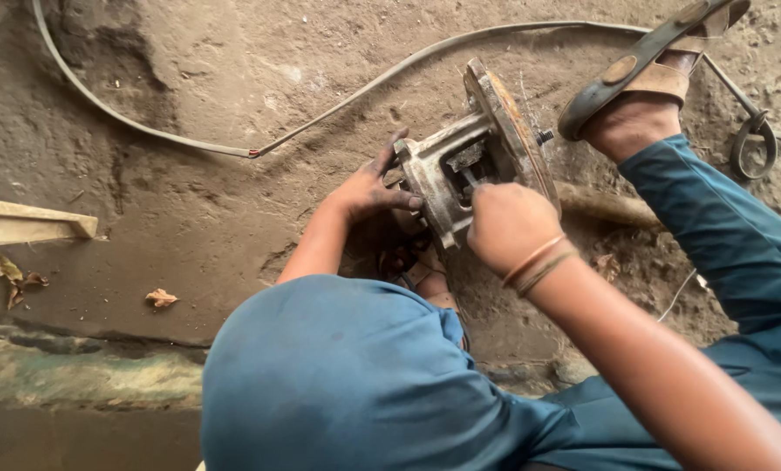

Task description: The person sits on the ground repairing a rusty water pump housing, using a spanner to loosen and turn a bolt inside the pump body while steadying the housing with the other hand. They reposition the pump and continue working the fastener, briefly shifting position before resuming.

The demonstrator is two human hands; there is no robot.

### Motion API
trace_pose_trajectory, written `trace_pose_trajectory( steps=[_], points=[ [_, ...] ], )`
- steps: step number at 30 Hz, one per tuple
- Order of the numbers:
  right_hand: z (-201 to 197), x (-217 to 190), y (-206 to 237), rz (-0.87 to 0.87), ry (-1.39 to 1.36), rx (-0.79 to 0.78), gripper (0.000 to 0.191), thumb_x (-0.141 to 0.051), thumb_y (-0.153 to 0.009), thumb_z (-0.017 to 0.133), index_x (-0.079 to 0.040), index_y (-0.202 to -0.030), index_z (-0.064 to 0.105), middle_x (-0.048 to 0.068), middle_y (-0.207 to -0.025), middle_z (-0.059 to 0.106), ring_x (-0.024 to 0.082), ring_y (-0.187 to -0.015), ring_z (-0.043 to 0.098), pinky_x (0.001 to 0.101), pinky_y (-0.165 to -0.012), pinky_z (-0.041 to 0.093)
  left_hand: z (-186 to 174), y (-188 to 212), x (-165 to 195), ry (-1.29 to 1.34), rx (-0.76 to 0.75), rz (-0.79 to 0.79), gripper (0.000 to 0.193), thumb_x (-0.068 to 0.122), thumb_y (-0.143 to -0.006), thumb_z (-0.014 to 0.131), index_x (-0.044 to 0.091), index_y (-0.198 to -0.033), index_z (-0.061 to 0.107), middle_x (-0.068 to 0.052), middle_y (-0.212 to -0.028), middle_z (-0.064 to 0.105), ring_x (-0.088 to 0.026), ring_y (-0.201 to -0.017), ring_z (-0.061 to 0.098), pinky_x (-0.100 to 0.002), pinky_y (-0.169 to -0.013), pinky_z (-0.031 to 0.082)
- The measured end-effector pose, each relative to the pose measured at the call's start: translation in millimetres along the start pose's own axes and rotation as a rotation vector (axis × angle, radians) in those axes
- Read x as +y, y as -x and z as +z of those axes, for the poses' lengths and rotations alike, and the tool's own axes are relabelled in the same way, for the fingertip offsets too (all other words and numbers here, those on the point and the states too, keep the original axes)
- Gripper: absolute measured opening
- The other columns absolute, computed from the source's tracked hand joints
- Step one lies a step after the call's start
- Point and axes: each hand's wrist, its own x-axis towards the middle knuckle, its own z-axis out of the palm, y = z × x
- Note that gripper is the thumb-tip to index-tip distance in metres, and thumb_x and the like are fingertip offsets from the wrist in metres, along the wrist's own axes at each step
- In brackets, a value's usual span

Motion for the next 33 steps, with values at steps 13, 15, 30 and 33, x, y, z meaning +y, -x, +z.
trace_pose_trajectory(
  steps=[13, 15, 30, 33],
  points=[
    [26, 20, 2, -0.109, -0.032, 0.057, 0.015, -0.011, -0.086, 0.056, -0.001, -0.083, 0.068, 0.022, -0.077, 0.070, 0.039, -0.075, 0.072, 0.0486, -0.072, 0.059, 1, -2, -2, 0.025, 0.022, -0.001, 0.137, 0.055, -0.051, 0.094, 0.042, -0.163, 0.016, -0.017, -0.165, 0.037, -0.036, -0.156, 0.027, -0.047, -0.127, 0.021],
    [31, 23, 3, -0.118, -0.025, 0.055, 0.015, -0.011, -0.086, 0.056, -0.001, -0.084, 0.068, 0.022, -0.078, 0.071, 0.039, -0.075, 0.072, 0.0487, -0.071, 0.059, 1, -2, -2, 0.011, 0.023, 0.001, 0.137, 0.055, -0.052, 0.094, 0.041, -0.163, 0.015, -0.018, -0.166, 0.035, -0.037, -0.155, 0.026, -0.048, -0.127, 0.020],
    [-29, 7, -90, -0.022, 0.035, -0.317, 0.028, -0.023, -0.077, 0.069, 0.003, -0.085, 0.076, 0.028, -0.088, 0.073, 0.041, -0.085, 0.073, 0.0456, -0.083, 0.060, 2, 18, 12, 0.047, 0.044, 0.071, 0.137, 0.052, -0.056, 0.094, 0.031, -0.164, 0.012, -0.017, -0.168, 0.028, -0.035, -0.155, 0.028, -0.044, -0.124, 0.026],
    [-37, 4, -103, -0.004, 0.040, -0.346, 0.031, -0.025, -0.078, 0.069, 0.004, -0.087, 0.077, 0.029, -0.092, 0.073, 0.041, -0.088, 0.073, 0.0451, -0.087, 0.059, 2, 23, 15, 0.021, 0.053, 0.112, 0.136, 0.052, -0.058, 0.093, 0.031, -0.166, 0.013, -0.019, -0.169, 0.026, -0.037, -0.156, 0.025, -0.044, -0.125, 0.026]
  ],
)
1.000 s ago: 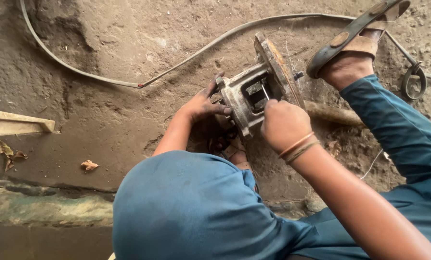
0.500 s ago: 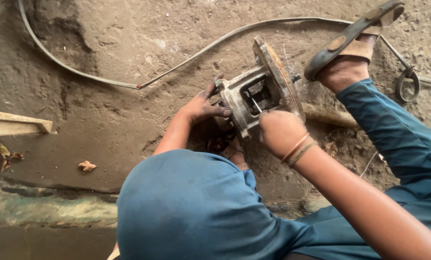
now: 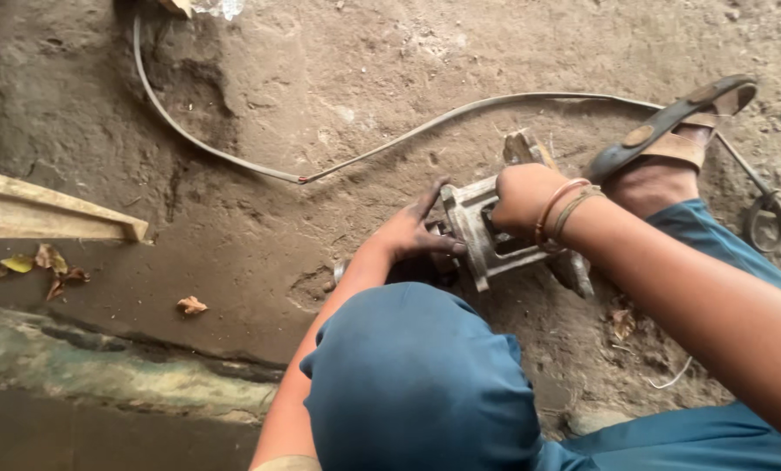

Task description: The person sits on the ground repairing a rusty water pump housing, using a spanner to loosen and turn a bolt inside the pump body while steadying the housing with the other hand. They reposition the pump and continue working the fastener, briefly shifting position before resuming.

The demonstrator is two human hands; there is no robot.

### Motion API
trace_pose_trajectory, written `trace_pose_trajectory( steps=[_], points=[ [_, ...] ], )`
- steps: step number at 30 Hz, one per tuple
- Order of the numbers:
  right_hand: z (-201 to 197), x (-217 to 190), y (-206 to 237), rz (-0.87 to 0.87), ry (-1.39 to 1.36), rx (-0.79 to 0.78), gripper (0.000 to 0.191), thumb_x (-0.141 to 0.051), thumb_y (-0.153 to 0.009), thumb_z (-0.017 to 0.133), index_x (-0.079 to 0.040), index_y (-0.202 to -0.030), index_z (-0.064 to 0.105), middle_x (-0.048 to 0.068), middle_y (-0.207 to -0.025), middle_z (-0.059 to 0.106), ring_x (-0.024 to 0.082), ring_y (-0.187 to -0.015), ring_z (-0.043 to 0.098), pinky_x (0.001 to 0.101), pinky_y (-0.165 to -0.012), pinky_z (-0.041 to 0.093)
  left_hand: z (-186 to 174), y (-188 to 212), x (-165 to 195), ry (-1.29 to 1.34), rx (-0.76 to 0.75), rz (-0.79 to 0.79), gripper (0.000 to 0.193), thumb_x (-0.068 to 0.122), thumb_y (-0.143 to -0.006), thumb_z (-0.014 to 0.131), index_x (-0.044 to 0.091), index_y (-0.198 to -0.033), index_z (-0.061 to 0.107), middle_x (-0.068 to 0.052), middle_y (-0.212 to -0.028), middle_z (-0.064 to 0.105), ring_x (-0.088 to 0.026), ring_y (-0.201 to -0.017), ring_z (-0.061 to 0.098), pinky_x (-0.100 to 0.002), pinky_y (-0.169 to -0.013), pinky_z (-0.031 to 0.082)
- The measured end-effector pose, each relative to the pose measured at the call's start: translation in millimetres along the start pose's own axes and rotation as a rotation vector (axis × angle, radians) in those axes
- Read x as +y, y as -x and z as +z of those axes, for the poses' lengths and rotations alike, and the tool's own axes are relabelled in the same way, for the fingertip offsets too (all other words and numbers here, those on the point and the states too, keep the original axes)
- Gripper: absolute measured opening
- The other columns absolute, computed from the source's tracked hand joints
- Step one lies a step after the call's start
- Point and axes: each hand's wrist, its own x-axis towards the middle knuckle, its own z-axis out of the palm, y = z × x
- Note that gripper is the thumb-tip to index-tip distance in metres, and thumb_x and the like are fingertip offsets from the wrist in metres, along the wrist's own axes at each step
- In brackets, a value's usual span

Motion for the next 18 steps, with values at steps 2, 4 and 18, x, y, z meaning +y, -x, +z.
trace_pose_trajectory(
  steps=[2, 4, 18],
  points=[
    [2, 1, 9, 0.002, 0.006, 0.016, 0.030, -0.023, -0.079, 0.068, 0.004, -0.087, 0.078, 0.029, -0.092, 0.073, 0.040, -0.089, 0.074, 0.0447, -0.089, 0.059, 0, 0, 1, 0.029, -0.022, -0.084, 0.140, 0.054, -0.054, 0.090, 0.034, -0.166, 0.010, -0.018, -0.166, 0.033, -0.035, -0.154, 0.031, -0.043, -0.125, 0.028],
    [6, 3, 20, -0.027, -0.010, 0.054, 0.026, -0.018, -0.078, 0.066, 0.004, -0.086, 0.078, 0.029, -0.091, 0.074, 0.040, -0.088, 0.074, 0.0445, -0.090, 0.058, 0, 0, 0, 0.031, 0.003, -0.031, 0.137, 0.053, -0.056, 0.093, 0.033, -0.165, 0.013, -0.018, -0.168, 0.030, -0.035, -0.156, 0.028, -0.044, -0.126, 0.026],
    [67, -7, 86, -0.029, -0.064, 0.296, 0.021, -0.013, -0.085, 0.057, 0.001, -0.077, 0.069, 0.026, -0.078, 0.070, 0.041, -0.077, 0.072, 0.0490, -0.076, 0.059, 6, -3, -6, -0.029, 0.034, -0.009, 0.135, 0.053, -0.055, 0.093, 0.033, -0.164, 0.016, -0.017, -0.170, 0.026, -0.035, -0.155, 0.027, -0.044, -0.126, 0.024]
  ],
)
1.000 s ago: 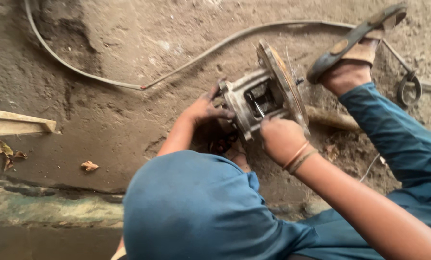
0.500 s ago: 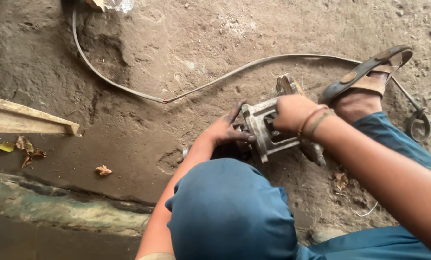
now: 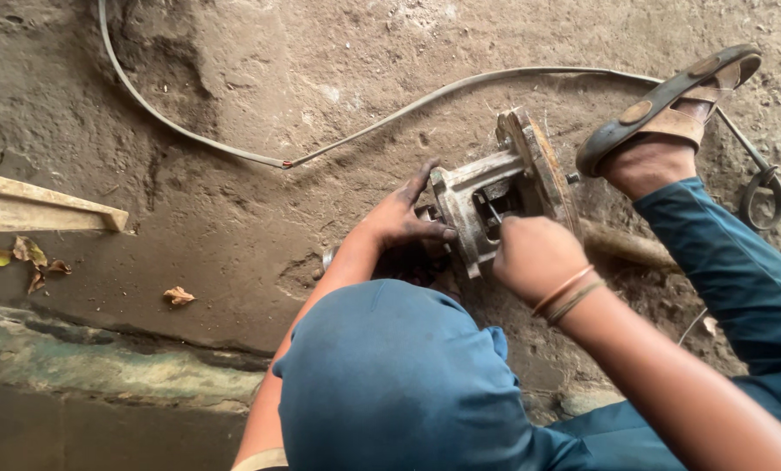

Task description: The person sits on the ground repairing a rusty water pump housing, using a spanner to loosen and turn a bolt inside the pump body while steadying the housing with the other hand. They reposition the pump and continue working the fastener, briefly shifting position before resuming.

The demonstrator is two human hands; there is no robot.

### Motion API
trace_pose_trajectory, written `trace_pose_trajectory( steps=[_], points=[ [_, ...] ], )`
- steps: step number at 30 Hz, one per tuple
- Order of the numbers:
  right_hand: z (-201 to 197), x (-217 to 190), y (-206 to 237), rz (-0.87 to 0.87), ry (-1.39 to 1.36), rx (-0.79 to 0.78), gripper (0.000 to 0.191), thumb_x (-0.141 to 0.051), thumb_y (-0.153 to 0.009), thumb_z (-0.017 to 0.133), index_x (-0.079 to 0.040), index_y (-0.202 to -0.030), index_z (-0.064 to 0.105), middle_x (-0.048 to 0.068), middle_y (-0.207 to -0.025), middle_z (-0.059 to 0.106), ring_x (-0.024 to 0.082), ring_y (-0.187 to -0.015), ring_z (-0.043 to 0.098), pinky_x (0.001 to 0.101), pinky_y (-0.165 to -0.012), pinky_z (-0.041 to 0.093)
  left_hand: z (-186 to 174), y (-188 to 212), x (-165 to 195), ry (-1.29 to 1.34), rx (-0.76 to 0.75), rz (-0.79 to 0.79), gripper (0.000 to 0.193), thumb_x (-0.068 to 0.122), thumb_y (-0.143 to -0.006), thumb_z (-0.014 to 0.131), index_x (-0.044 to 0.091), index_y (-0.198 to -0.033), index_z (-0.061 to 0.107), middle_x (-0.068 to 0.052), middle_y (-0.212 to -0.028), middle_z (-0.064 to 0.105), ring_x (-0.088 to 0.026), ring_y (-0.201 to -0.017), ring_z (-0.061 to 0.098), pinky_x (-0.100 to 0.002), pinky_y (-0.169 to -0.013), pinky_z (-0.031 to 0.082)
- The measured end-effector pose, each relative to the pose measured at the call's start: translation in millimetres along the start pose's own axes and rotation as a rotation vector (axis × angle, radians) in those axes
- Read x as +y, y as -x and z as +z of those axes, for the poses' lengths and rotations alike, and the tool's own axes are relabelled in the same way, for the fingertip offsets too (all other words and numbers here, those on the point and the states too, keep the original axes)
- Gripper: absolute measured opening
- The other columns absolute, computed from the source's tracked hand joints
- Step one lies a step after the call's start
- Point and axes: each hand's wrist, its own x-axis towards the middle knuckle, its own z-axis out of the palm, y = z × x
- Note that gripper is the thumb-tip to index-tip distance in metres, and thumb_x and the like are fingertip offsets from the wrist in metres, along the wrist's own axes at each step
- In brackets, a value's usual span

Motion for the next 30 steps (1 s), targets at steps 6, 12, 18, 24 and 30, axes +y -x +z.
trace_pose_trajectory(
  steps=[6, 12, 18, 24, 30],
  points=[
    [22, 7, 8, -0.004, -0.026, 0.096, 0.019, -0.014, -0.086, 0.057, -0.001, -0.076, 0.067, 0.025, -0.076, 0.070, 0.042, -0.075, 0.071, 0.0511, -0.074, 0.058, 2, 0, 2, -0.041, -0.012, -0.051, 0.135, 0.055, -0.055, 0.093, 0.034, -0.164, 0.015, -0.016, -0.168, 0.029, -0.035, -0.153, 0.030, -0.045, -0.124, 0.025],
    [47, 35, -1, -0.054, -0.003, 0.191, 0.013, -0.019, -0.077, 0.065, -0.006, -0.075, 0.068, 0.020, -0.073, 0.070, 0.041, -0.072, 0.068, 0.0522, -0.066, 0.056, 0, -2, 3, 0.044, -0.026, -0.076, 0.141, 0.057, -0.053, 0.090, 0.024, -0.165, 0.011, -0.014, -0.151, 0.056, -0.029, -0.134, 0.057, -0.039, -0.112, 0.044],
    [70, 45, -21, -0.052, -0.080, 0.187, 0.012, -0.018, -0.077, 0.062, -0.010, -0.077, 0.071, 0.017, -0.077, 0.073, 0.039, -0.080, 0.071, 0.0506, -0.077, 0.058, -4, 12, 20, 0.040, 0.023, -0.017, 0.135, 0.054, -0.058, 0.091, 0.024, -0.168, 0.017, -0.019, -0.158, 0.045, -0.033, -0.145, 0.045, -0.039, -0.118, 0.037],
    [103, 55, -28, 0.063, -0.073, 0.135, 0.017, -0.024, -0.081, 0.062, -0.012, -0.086, 0.073, 0.016, -0.085, 0.074, 0.037, -0.091, 0.072, 0.0501, -0.085, 0.058, 5, 27, 30, 0.039, 0.073, 0.046, 0.127, 0.049, -0.069, 0.091, 0.023, -0.169, 0.018, -0.023, -0.163, 0.037, -0.035, -0.151, 0.037, -0.040, -0.122, 0.032],
    [110, 46, -47, 0.120, -0.128, 0.226, 0.025, -0.029, -0.082, 0.063, -0.015, -0.099, 0.075, 0.017, -0.087, 0.076, 0.035, -0.092, 0.074, 0.0489, -0.087, 0.059, 17, 45, 41, 0.040, 0.241, 0.163, 0.120, 0.048, -0.073, 0.087, 0.018, -0.171, 0.025, -0.024, -0.156, 0.052, -0.037, -0.141, 0.052, -0.042, -0.117, 0.041]
  ],
)
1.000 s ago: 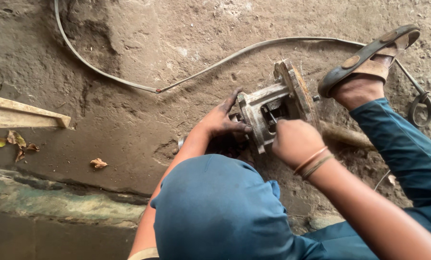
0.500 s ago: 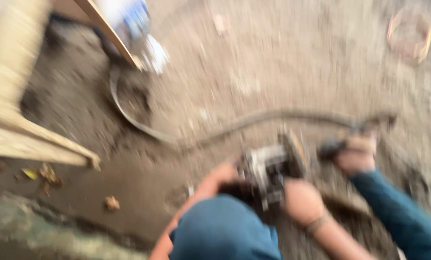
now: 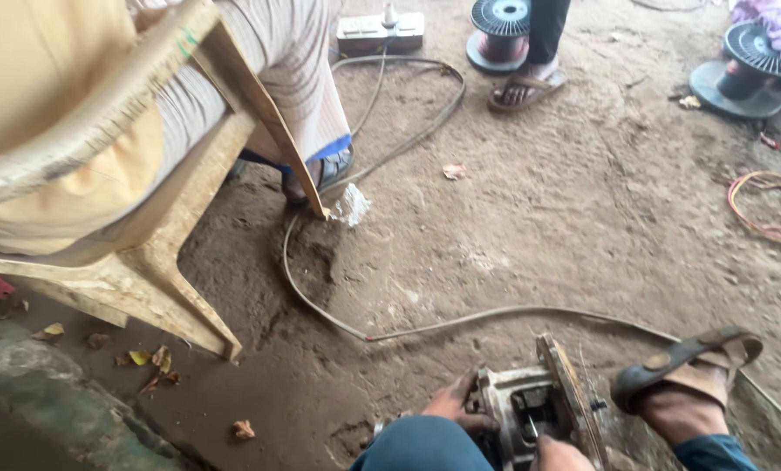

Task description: The person sits on the ground repairing a rusty water pump housing, using a spanner to loosen and turn a bolt inside the pump body while steadying the housing with the other hand. They reposition the pump and continue working the fastener, briefly shifting position before resuming.

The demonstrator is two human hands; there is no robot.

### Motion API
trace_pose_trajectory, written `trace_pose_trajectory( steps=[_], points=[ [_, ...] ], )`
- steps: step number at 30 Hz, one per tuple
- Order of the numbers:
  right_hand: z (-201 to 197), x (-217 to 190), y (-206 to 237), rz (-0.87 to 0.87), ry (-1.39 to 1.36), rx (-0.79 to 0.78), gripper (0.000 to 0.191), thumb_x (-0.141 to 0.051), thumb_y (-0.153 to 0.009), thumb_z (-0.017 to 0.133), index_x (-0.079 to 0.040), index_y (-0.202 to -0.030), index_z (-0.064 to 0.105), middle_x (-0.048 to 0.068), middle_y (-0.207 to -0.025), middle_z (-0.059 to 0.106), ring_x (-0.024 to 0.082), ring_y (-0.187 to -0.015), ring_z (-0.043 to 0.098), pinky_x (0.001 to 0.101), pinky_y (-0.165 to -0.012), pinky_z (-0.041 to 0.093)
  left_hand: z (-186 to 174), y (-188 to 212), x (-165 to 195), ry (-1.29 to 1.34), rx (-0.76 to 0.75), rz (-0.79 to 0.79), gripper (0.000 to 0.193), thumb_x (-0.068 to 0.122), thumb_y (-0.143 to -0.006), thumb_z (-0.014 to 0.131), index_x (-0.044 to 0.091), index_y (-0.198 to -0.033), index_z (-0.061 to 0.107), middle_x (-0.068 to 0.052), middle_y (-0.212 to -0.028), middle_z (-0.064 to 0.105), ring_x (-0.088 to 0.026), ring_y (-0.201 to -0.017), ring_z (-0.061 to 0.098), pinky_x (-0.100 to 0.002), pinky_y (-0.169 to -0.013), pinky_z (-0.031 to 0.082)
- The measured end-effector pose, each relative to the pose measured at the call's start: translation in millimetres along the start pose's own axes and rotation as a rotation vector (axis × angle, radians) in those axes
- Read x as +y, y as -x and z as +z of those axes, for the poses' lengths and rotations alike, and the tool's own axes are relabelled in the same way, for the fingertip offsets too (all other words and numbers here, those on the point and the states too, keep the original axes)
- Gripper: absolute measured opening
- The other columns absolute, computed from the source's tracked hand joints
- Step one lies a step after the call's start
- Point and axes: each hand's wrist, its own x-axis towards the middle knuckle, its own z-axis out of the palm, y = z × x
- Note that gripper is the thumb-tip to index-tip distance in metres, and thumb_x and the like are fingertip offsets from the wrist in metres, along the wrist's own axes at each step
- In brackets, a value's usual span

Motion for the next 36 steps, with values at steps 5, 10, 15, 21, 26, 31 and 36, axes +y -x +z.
trace_pose_trajectory(
  steps=[5, 10, 15, 21, 26, 31, 36],
  points=[
    [-6, 1, 11, -0.193, -0.117, 0.306, 0.026, -0.027, -0.077, 0.066, -0.015, -0.098, 0.077, 0.017, -0.081, 0.075, 0.036, -0.085, 0.073, 0.0505, -0.080, 0.058, 8, -14, -6, 0.191, 0.001, -0.129, 0.114, 0.039, -0.072, 0.091, 0.015, -0.164, 0.028, -0.020, -0.146, 0.057, -0.034, -0.132, 0.057, -0.043, -0.111, 0.046],
    [-36, -18, 38, -0.046, -0.055, -0.155, 0.012, -0.020, -0.085, 0.063, -0.012, -0.087, 0.071, 0.013, -0.091, 0.072, 0.034, -0.088, 0.071, 0.0472, -0.076, 0.058, 18, -31, -29, -0.012, 0.002, -0.194, 0.113, 0.039, -0.072, 0.090, 0.015, -0.163, 0.029, -0.021, -0.146, 0.057, -0.033, -0.132, 0.057, -0.043, -0.110, 0.046],
    [-54, -33, 44, -0.124, -0.240, -0.111, 0.027, -0.034, -0.072, 0.080, -0.008, -0.074, 0.074, 0.016, -0.080, 0.073, 0.036, -0.077, 0.073, 0.0486, -0.066, 0.059, 29, -50, -50, -0.069, -0.031, -0.246, 0.111, 0.039, -0.072, 0.089, 0.015, -0.163, 0.029, -0.021, -0.146, 0.057, -0.033, -0.131, 0.057, -0.043, -0.109, 0.047],
    [-43, -33, 34, -0.185, -0.220, -0.074, 0.022, -0.016, -0.084, 0.060, -0.008, -0.082, 0.081, 0.015, -0.089, 0.079, 0.032, -0.088, 0.078, 0.0442, -0.075, 0.063, 104, -71, -30, -0.140, -0.027, -0.291, 0.110, 0.040, -0.072, 0.087, 0.016, -0.162, 0.029, -0.022, -0.146, 0.057, -0.033, -0.131, 0.057, -0.043, -0.108, 0.047],
    [-36, -32, 28, -0.191, -0.182, -0.126, 0.025, -0.014, -0.087, 0.057, -0.007, -0.085, 0.081, 0.014, -0.091, 0.080, 0.030, -0.089, 0.080, 0.0440, -0.073, 0.065, 142, -77, -8, -0.160, -0.005, -0.312, 0.109, 0.040, -0.072, 0.086, 0.016, -0.162, 0.030, -0.022, -0.145, 0.056, -0.033, -0.131, 0.057, -0.043, -0.107, 0.047],
    [-46, -31, 38, -0.098, -0.300, -0.109, 0.020, -0.015, -0.084, 0.061, -0.007, -0.082, 0.080, 0.018, -0.087, 0.078, 0.035, -0.083, 0.077, 0.0458, -0.073, 0.062, 66, -59, -26, -0.136, 0.008, -0.310, 0.108, 0.041, -0.072, 0.085, 0.016, -0.161, 0.030, -0.022, -0.145, 0.056, -0.033, -0.131, 0.057, -0.043, -0.106, 0.048],
    [-61, -25, 41, -0.101, -0.261, -0.186, 0.019, -0.025, -0.072, 0.074, -0.007, -0.076, 0.075, 0.019, -0.081, 0.073, 0.038, -0.079, 0.072, 0.0492, -0.070, 0.059, 28, -33, -50, -0.126, 0.022, -0.325, 0.107, 0.041, -0.073, 0.085, 0.017, -0.161, 0.030, -0.022, -0.145, 0.056, -0.033, -0.130, 0.057, -0.044, -0.105, 0.048]
  ],
)
